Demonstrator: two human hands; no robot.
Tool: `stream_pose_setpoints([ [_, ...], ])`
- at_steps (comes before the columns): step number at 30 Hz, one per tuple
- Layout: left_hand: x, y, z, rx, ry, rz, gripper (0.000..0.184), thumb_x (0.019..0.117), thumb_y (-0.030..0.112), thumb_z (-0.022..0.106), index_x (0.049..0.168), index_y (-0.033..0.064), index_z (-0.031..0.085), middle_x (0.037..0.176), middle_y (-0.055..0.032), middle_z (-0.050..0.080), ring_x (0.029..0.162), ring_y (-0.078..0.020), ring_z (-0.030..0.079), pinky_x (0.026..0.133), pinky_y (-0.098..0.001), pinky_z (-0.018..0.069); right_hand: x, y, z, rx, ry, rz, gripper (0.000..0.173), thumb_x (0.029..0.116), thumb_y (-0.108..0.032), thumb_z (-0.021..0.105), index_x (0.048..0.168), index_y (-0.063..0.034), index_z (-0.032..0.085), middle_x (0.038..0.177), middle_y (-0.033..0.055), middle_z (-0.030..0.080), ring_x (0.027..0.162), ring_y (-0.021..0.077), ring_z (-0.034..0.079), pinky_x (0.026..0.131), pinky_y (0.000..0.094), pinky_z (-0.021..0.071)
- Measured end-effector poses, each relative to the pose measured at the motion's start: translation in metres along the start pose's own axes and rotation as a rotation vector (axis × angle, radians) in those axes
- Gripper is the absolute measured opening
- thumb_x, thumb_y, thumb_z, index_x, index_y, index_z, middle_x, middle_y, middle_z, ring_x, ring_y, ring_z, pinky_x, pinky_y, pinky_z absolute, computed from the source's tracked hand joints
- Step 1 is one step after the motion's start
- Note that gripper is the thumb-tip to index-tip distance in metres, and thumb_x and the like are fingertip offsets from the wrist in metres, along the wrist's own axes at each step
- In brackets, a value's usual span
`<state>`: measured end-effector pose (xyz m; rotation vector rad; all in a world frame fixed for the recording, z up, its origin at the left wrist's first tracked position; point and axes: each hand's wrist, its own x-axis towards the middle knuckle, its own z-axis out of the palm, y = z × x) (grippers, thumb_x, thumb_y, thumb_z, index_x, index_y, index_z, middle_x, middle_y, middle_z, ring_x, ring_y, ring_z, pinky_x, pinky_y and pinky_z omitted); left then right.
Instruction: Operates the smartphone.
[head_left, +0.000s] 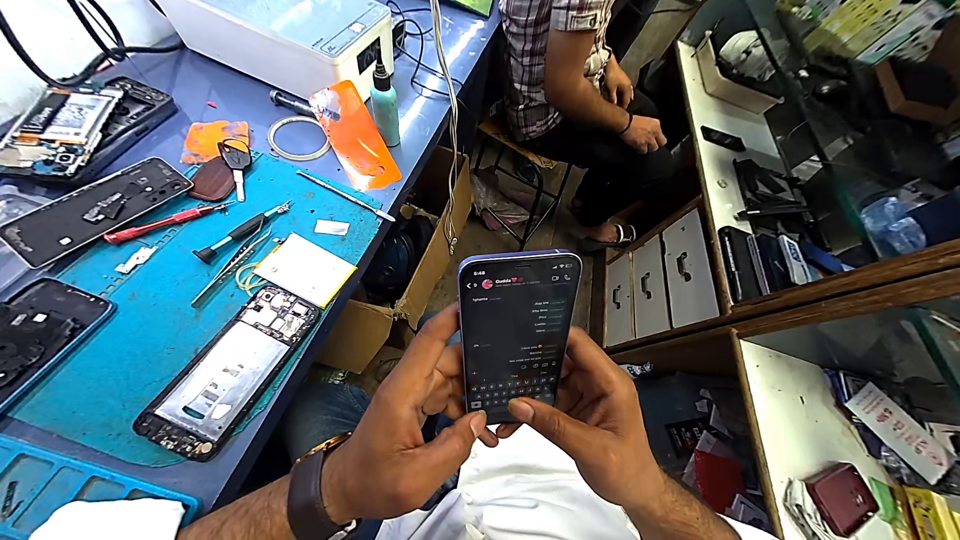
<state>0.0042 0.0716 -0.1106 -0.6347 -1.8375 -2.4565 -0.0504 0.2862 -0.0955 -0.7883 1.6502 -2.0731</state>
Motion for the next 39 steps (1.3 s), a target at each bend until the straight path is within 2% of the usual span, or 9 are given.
stream_pose_setpoints([
  [5,0.0008,0.0005,0.0004,0.001,-0.007,0.000,0.080,0.0945,-0.004,0.056,0.160,0.0234,0.019,0.129,-0.0161,0.063,0.098,-0.0315,0.073,0.077,-0.0409,0.0658,-0.0019,0.0000,-0.0022,-0.059,-0.016,-0.013,0.055,0.0910,-0.001,0.069,0.141,-0.0137,0.050,0.109,0.0106,0.069,0.093,0.0201,0.073,0.082,0.0357,0.0645],
  [10,0.0026,0.0031,0.0053,0.000,0.044,-0.023,0.068,0.1019,0.000,0.054,0.158,0.0241,0.024,0.127,-0.0147,0.065,0.095,-0.0304,0.074,0.073,-0.0396,0.0668,-0.0013,0.0008,-0.0013,-0.059,-0.004,-0.023,0.054,0.0900,0.000,0.070,0.140,-0.0133,0.051,0.109,0.0109,0.069,0.092,0.0202,0.073,0.080,0.0351,0.0646],
  [15,0.0003,-0.0006,0.0000,0.007,-0.042,0.012,0.079,0.0963,0.003,0.059,0.161,0.0225,0.017,0.131,-0.0146,0.062,0.100,-0.0288,0.072,0.080,-0.0399,0.0650,0.0005,0.0010,0.0048,-0.090,0.059,-0.033,0.055,0.0886,-0.001,0.075,0.138,-0.0116,0.053,0.108,0.0113,0.070,0.091,0.0217,0.074,0.081,0.0366,0.0654],
  [22,0.0000,-0.0009,0.0006,0.034,-0.035,0.015,0.084,0.0923,-0.002,0.057,0.161,0.0232,0.016,0.132,-0.0135,0.061,0.102,-0.0286,0.071,0.079,-0.0399,0.0649,0.0007,0.0021,0.0075,-0.099,0.087,-0.034,0.053,0.0884,0.000,0.075,0.136,-0.0118,0.054,0.107,0.0118,0.071,0.089,0.0223,0.074,0.077,0.0364,0.0661],
  [27,0.0003,0.0006,0.0010,0.023,-0.024,0.012,0.084,0.0915,-0.005,0.054,0.161,0.0221,0.016,0.131,-0.0148,0.062,0.102,-0.0295,0.072,0.079,-0.0405,0.0652,-0.0003,-0.0002,0.0027,-0.006,0.025,-0.014,0.045,0.0962,-0.008,0.070,0.138,-0.0109,0.053,0.110,0.0132,0.069,0.091,0.0220,0.074,0.078,0.0370,0.0656],
  [32,0.0012,0.0014,0.0024,0.015,-0.003,0.002,0.077,0.0972,-0.001,0.056,0.160,0.0222,0.019,0.129,-0.0161,0.064,0.099,-0.0307,0.073,0.078,-0.0400,0.0656,-0.0003,-0.0006,0.0014,0.005,0.007,-0.019,0.044,0.0975,-0.007,0.067,0.139,-0.0102,0.052,0.111,0.0126,0.069,0.092,0.0203,0.074,0.080,0.0361,0.0650],
  [36,0.0033,0.0040,0.0068,0.009,0.044,-0.009,0.067,0.1019,0.000,0.055,0.158,0.0232,0.025,0.124,-0.0143,0.066,0.096,-0.0296,0.074,0.074,-0.0385,0.0667,0.0011,-0.0012,-0.0017,0.088,-0.035,-0.023,0.041,0.1017,-0.018,0.062,0.141,-0.0111,0.052,0.115,0.0127,0.067,0.095,0.0202,0.072,0.080,0.0378,0.0645],
  [39,0.0011,0.0019,0.0023,-0.019,-0.013,0.006,0.073,0.0990,0.001,0.056,0.159,0.0220,0.020,0.128,-0.0168,0.064,0.098,-0.0317,0.073,0.079,-0.0413,0.0655,0.0026,-0.0032,-0.0020,0.150,-0.027,-0.007,0.039,0.1061,-0.028,0.053,0.141,-0.0107,0.054,0.116,0.0124,0.067,0.097,0.0191,0.071,0.080,0.0386,0.0640],
])
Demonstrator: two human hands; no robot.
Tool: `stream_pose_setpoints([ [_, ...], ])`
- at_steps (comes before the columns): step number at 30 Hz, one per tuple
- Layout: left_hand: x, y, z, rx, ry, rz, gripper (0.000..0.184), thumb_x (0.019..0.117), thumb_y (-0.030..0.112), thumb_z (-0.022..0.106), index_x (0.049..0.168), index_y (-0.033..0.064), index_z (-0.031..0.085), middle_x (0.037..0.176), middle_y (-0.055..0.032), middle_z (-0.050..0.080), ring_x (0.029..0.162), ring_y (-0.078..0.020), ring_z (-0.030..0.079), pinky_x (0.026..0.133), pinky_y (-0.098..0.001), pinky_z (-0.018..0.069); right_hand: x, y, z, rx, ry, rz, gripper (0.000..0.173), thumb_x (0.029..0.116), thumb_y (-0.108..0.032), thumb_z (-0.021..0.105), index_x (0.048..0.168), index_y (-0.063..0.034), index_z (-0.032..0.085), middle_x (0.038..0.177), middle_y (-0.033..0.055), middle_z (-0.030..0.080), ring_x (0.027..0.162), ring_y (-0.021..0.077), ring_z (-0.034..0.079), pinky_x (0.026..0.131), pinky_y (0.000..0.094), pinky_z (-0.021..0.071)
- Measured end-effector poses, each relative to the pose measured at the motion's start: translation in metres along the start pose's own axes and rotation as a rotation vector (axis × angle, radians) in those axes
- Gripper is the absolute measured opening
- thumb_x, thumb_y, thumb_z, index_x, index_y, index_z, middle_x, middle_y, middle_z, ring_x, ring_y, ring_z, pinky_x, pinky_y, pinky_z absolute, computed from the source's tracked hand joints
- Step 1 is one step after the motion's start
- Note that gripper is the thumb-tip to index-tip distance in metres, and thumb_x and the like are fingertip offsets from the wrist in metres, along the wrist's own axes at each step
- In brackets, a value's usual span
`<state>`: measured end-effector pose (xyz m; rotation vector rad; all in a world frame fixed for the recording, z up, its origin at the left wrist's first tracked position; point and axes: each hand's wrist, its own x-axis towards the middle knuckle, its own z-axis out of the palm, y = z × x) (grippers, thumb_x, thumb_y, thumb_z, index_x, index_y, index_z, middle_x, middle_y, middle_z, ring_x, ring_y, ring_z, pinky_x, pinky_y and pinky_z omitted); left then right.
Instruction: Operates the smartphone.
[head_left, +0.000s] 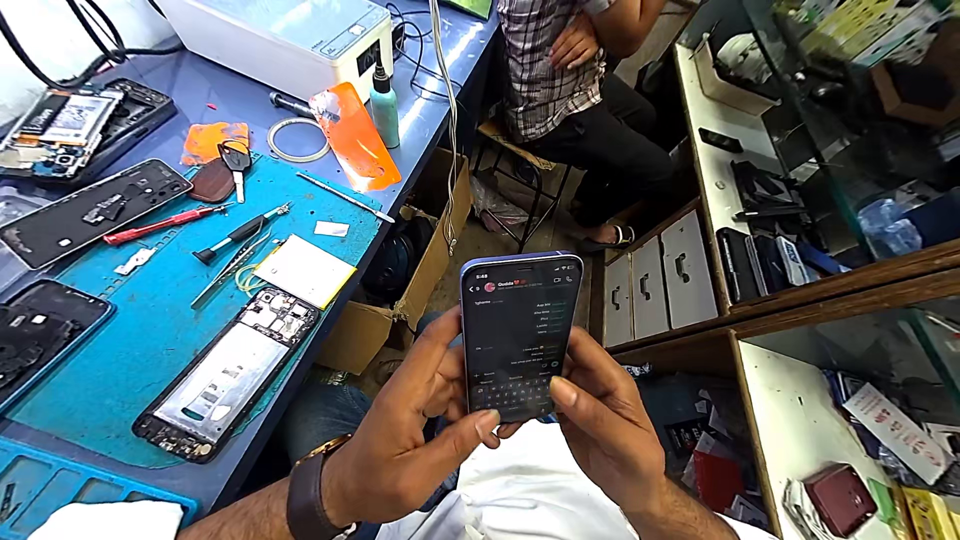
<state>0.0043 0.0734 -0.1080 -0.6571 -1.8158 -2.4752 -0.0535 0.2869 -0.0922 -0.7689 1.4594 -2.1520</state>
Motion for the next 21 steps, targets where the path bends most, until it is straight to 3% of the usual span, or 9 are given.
stream_pose_setpoints([
  [5,-0.001,-0.001,-0.002,0.005,-0.026,0.018,0.079,0.0962,-0.001,0.056,0.160,0.0209,0.017,0.127,-0.0170,0.064,0.099,-0.0317,0.072,0.081,-0.0418,0.0648,0.002,0.002,0.003,-0.002,0.060,-0.008,0.033,0.1084,-0.023,0.048,0.135,-0.0083,0.059,0.110,0.0122,0.069,0.092,0.0174,0.072,0.077,0.0371,0.0645],
  [11,-0.001,-0.001,-0.002,0.028,0.014,0.008,0.077,0.0954,0.001,0.057,0.160,0.0226,0.020,0.127,-0.0157,0.064,0.097,-0.0302,0.073,0.076,-0.0402,0.0656,0.000,0.002,0.001,-0.076,0.004,0.004,0.045,0.0980,-0.013,0.067,0.141,-0.0119,0.053,0.113,0.0135,0.069,0.095,0.0218,0.074,0.081,0.0396,0.0648],
  [17,0.000,0.000,-0.003,-0.042,0.033,-0.021,0.078,0.0942,-0.003,0.054,0.159,0.0220,0.020,0.127,-0.0185,0.064,0.096,-0.0346,0.073,0.073,-0.0439,0.0662,0.002,-0.002,-0.011,0.087,-0.119,0.109,0.058,0.0938,0.002,0.058,0.148,-0.0140,0.047,0.122,0.0173,0.066,0.102,0.0265,0.072,0.086,0.0455,0.0627],
  [21,0.000,0.000,-0.005,-0.066,0.018,-0.019,0.078,0.0940,-0.004,0.054,0.159,0.0218,0.020,0.129,-0.0198,0.062,0.098,-0.0363,0.072,0.074,-0.0452,0.0661,0.002,-0.004,-0.010,0.100,-0.122,0.119,0.056,0.0965,0.005,0.055,0.149,-0.0129,0.045,0.123,0.0187,0.065,0.102,0.0280,0.072,0.087,0.0466,0.0627],
])
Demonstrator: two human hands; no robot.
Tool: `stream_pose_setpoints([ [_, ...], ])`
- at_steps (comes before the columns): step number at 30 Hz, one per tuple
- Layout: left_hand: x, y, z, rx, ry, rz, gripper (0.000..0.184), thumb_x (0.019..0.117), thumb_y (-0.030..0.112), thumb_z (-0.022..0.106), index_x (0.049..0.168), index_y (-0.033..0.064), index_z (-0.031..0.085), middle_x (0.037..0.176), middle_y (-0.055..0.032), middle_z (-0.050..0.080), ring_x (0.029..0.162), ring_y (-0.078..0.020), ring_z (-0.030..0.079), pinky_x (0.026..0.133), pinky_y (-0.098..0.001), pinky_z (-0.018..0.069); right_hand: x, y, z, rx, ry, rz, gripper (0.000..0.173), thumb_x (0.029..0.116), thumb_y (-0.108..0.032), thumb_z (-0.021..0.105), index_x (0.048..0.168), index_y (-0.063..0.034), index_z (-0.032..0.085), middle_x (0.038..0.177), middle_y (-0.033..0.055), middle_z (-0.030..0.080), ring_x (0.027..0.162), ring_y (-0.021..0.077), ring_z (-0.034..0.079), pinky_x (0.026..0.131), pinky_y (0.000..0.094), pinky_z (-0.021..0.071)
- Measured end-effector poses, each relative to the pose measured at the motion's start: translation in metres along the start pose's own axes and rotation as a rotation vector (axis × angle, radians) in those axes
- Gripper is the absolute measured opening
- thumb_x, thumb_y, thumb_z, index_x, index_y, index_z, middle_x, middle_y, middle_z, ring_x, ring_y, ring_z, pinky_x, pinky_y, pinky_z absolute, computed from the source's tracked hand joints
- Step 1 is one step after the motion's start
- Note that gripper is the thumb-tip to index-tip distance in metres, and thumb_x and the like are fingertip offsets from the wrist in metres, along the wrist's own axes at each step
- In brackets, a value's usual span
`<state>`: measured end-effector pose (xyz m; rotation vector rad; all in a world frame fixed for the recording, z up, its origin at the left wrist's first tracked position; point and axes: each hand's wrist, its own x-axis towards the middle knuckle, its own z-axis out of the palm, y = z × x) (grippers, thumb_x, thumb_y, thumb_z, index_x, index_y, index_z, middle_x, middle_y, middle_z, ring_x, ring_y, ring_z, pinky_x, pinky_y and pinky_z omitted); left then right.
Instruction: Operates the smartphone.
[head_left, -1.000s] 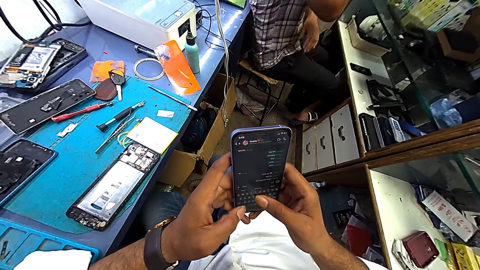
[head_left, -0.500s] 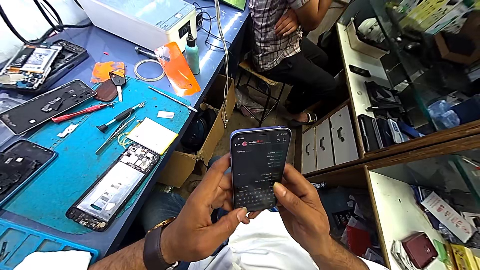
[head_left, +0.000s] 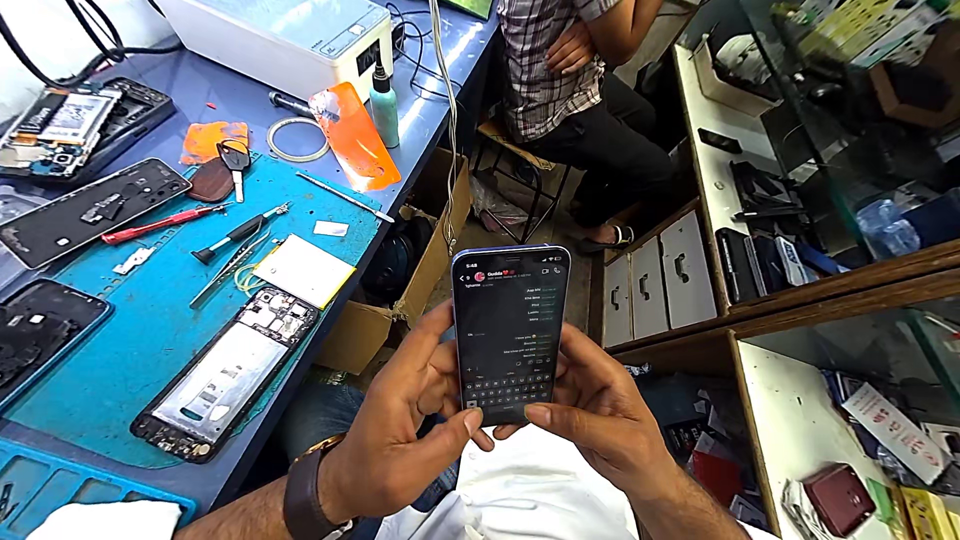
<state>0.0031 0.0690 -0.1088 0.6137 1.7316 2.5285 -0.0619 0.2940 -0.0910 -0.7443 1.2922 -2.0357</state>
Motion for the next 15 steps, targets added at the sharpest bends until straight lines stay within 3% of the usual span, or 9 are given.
stream_pose_setpoints([
  [3,-0.001,-0.001,0.000,0.023,-0.006,0.019,0.079,0.0931,-0.003,0.055,0.160,0.0219,0.019,0.129,-0.0181,0.063,0.098,-0.0346,0.073,0.074,-0.0441,0.0662,-0.001,0.000,0.002,-0.023,0.030,-0.012,0.054,0.0979,0.004,0.057,0.148,-0.0129,0.048,0.121,0.0181,0.067,0.101,0.0272,0.073,0.087,0.0454,0.0629],
  [6,-0.002,-0.002,0.002,0.089,-0.021,0.038,0.080,0.0925,-0.001,0.056,0.159,0.0233,0.020,0.128,-0.0142,0.064,0.099,-0.0303,0.072,0.077,-0.0416,0.0656,-0.002,0.002,0.005,-0.177,0.086,-0.061,0.055,0.0946,-0.005,0.069,0.145,-0.0131,0.050,0.117,0.0141,0.068,0.098,0.0230,0.073,0.086,0.0396,0.0636],
  [9,-0.001,-0.002,0.004,0.179,-0.050,0.065,0.083,0.0917,0.000,0.058,0.160,0.0239,0.017,0.131,-0.0092,0.062,0.103,-0.0241,0.071,0.080,-0.0361,0.0643,0.002,0.006,0.017,-0.304,0.211,-0.133,0.051,0.0911,-0.011,0.076,0.137,-0.0125,0.055,0.109,0.0114,0.071,0.087,0.0204,0.074,0.076,0.0347,0.0654],
  [12,-0.001,-0.002,0.006,0.234,-0.064,0.072,0.086,0.0911,0.001,0.058,0.161,0.0248,0.014,0.134,-0.0071,0.060,0.105,-0.0212,0.069,0.082,-0.0337,0.0634,0.006,0.010,0.027,-0.332,0.326,-0.180,0.048,0.0874,-0.005,0.079,0.130,-0.0106,0.059,0.102,0.0112,0.072,0.075,0.0184,0.073,0.065,0.0305,0.0649],
  [15,-0.001,-0.002,0.006,0.227,-0.067,0.071,0.085,0.0921,0.000,0.057,0.161,0.0243,0.014,0.134,-0.0076,0.059,0.105,-0.0220,0.069,0.083,-0.0346,0.0633,0.006,0.011,0.026,-0.315,0.321,-0.180,0.047,0.0889,-0.006,0.078,0.131,-0.0104,0.058,0.105,0.0122,0.071,0.078,0.0192,0.073,0.065,0.0312,0.0651],
])
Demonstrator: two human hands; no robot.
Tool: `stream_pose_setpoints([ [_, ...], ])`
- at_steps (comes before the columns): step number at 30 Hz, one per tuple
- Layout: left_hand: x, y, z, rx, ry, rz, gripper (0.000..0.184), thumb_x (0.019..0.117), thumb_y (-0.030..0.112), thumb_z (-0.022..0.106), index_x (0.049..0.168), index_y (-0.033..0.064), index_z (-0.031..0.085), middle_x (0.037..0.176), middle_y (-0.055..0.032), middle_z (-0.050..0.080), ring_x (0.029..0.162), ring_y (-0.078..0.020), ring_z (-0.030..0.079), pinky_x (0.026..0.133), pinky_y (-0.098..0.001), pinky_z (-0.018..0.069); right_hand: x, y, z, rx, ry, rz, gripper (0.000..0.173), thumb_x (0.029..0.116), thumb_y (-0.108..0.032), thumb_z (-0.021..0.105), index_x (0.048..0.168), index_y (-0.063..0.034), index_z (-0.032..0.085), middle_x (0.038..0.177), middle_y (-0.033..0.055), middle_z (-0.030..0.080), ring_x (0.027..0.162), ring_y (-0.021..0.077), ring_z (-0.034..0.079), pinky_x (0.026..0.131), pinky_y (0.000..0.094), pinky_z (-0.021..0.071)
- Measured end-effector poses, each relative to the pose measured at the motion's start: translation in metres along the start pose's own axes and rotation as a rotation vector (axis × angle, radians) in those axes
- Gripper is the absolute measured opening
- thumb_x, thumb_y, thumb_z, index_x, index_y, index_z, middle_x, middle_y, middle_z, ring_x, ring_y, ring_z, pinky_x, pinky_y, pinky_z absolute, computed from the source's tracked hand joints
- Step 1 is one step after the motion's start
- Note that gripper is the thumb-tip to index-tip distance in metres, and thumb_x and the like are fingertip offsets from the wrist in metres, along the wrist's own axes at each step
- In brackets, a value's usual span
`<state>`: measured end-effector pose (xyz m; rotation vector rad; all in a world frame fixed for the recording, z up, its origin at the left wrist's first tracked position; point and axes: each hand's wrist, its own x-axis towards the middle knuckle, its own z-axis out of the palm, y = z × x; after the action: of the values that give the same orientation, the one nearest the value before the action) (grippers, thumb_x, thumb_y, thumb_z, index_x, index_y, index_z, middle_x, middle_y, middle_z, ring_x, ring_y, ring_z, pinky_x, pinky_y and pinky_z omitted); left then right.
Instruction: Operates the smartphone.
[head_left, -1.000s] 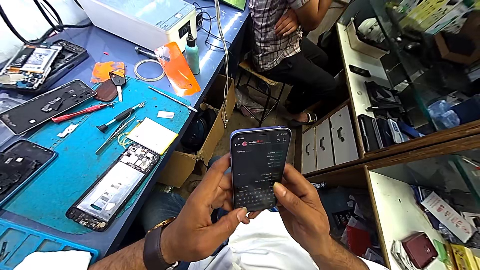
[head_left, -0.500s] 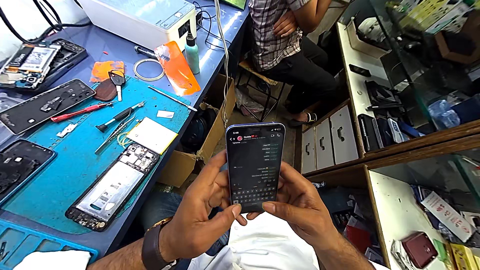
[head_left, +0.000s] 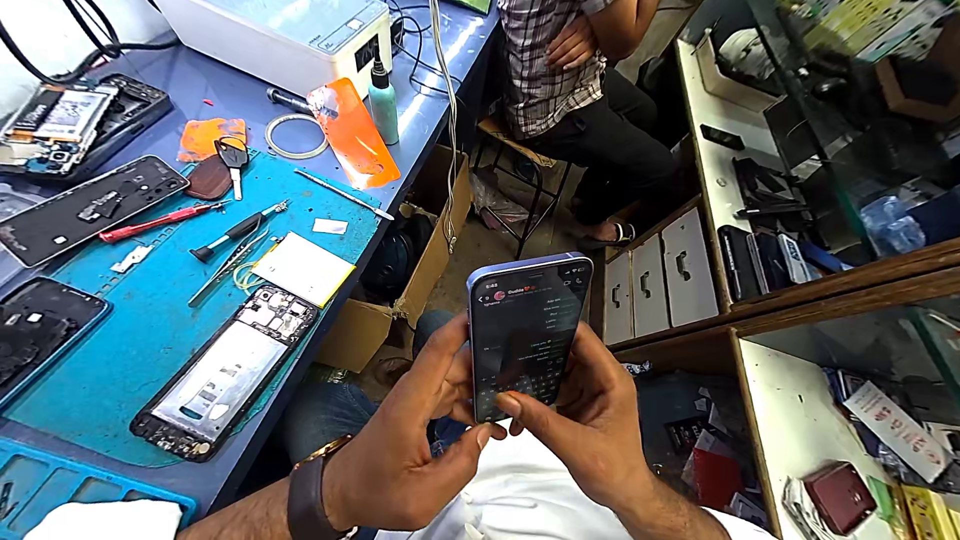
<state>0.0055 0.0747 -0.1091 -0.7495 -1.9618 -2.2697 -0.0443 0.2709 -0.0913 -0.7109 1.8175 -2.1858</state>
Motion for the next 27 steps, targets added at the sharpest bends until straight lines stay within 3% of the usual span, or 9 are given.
stream_pose_setpoints([
  [5,0.001,-0.001,-0.001,-0.027,0.011,-0.011,0.079,0.0947,0.001,0.057,0.160,0.0227,0.018,0.132,-0.0102,0.061,0.103,-0.0245,0.070,0.081,-0.0364,0.0642,0.000,0.000,-0.002,0.018,-0.022,0.012,0.043,0.0906,-0.006,0.076,0.129,-0.0088,0.058,0.104,0.0138,0.071,0.081,0.0216,0.074,0.066,0.0338,0.0657],
  [8,0.002,0.001,-0.001,-0.084,0.078,-0.048,0.073,0.0988,0.001,0.056,0.159,0.0219,0.022,0.129,-0.0136,0.064,0.099,-0.0280,0.072,0.076,-0.0377,0.0658,-0.001,0.000,-0.010,0.041,-0.123,0.041,0.048,0.0935,-0.010,0.074,0.137,-0.0115,0.054,0.107,0.0118,0.070,0.087,0.0209,0.074,0.076,0.0351,0.0656],
  [11,0.003,0.004,0.000,-0.125,0.114,-0.087,0.068,0.1012,0.001,0.054,0.158,0.0226,0.024,0.125,-0.0143,0.066,0.096,-0.0299,0.074,0.072,-0.0387,0.0666,-0.001,0.000,-0.019,0.076,-0.192,0.076,0.054,0.0927,-0.005,0.071,0.142,-0.0128,0.050,0.112,0.0134,0.069,0.093,0.0232,0.074,0.081,0.0380,0.0648],
  [16,0.000,0.000,-0.004,-0.169,0.050,-0.063,0.077,0.0963,0.004,0.058,0.160,0.0223,0.019,0.129,-0.0171,0.063,0.098,-0.0330,0.072,0.077,-0.0421,0.0657,0.000,-0.002,-0.021,0.067,-0.201,0.107,0.060,0.0906,0.006,0.069,0.144,-0.0128,0.049,0.111,0.0150,0.069,0.090,0.0253,0.074,0.080,0.0387,0.0655],
  [19,0.000,0.001,-0.005,-0.168,0.047,-0.059,0.078,0.0943,0.002,0.057,0.160,0.0221,0.019,0.129,-0.0162,0.063,0.098,-0.0324,0.072,0.076,-0.0422,0.0657,0.001,-0.001,-0.022,0.129,-0.225,0.101,0.051,0.0964,-0.008,0.068,0.144,-0.0135,0.050,0.115,0.0141,0.069,0.094,0.0235,0.074,0.082,0.0396,0.0647],
  [22,0.000,0.000,-0.005,-0.182,0.024,-0.038,0.080,0.0936,0.001,0.057,0.160,0.0216,0.017,0.130,-0.0168,0.062,0.100,-0.0330,0.072,0.079,-0.0439,0.0652,0.004,-0.003,-0.022,0.233,-0.203,0.107,0.039,0.1050,-0.024,0.056,0.142,-0.0108,0.055,0.116,0.0148,0.068,0.094,0.0223,0.073,0.077,0.0416,0.0650],
  [24,-0.001,0.000,-0.005,-0.166,0.019,-0.036,0.082,0.0936,0.001,0.057,0.161,0.0223,0.015,0.131,-0.0160,0.062,0.101,-0.0325,0.072,0.080,-0.0439,0.0650,0.005,-0.003,-0.020,0.237,-0.162,0.119,0.035,0.1075,-0.024,0.050,0.138,-0.0086,0.058,0.112,0.0159,0.069,0.091,0.0223,0.073,0.074,0.0415,0.0653],
  [27,-0.001,0.000,-0.005,-0.151,0.037,-0.035,0.081,0.0931,0.001,0.057,0.160,0.0224,0.017,0.131,-0.0155,0.063,0.100,-0.0317,0.072,0.080,-0.0425,0.0651,0.005,-0.002,-0.020,0.226,-0.193,0.089,0.037,0.1054,-0.022,0.055,0.140,-0.0098,0.056,0.113,0.0146,0.068,0.093,0.0210,0.073,0.078,0.0399,0.0647],
])
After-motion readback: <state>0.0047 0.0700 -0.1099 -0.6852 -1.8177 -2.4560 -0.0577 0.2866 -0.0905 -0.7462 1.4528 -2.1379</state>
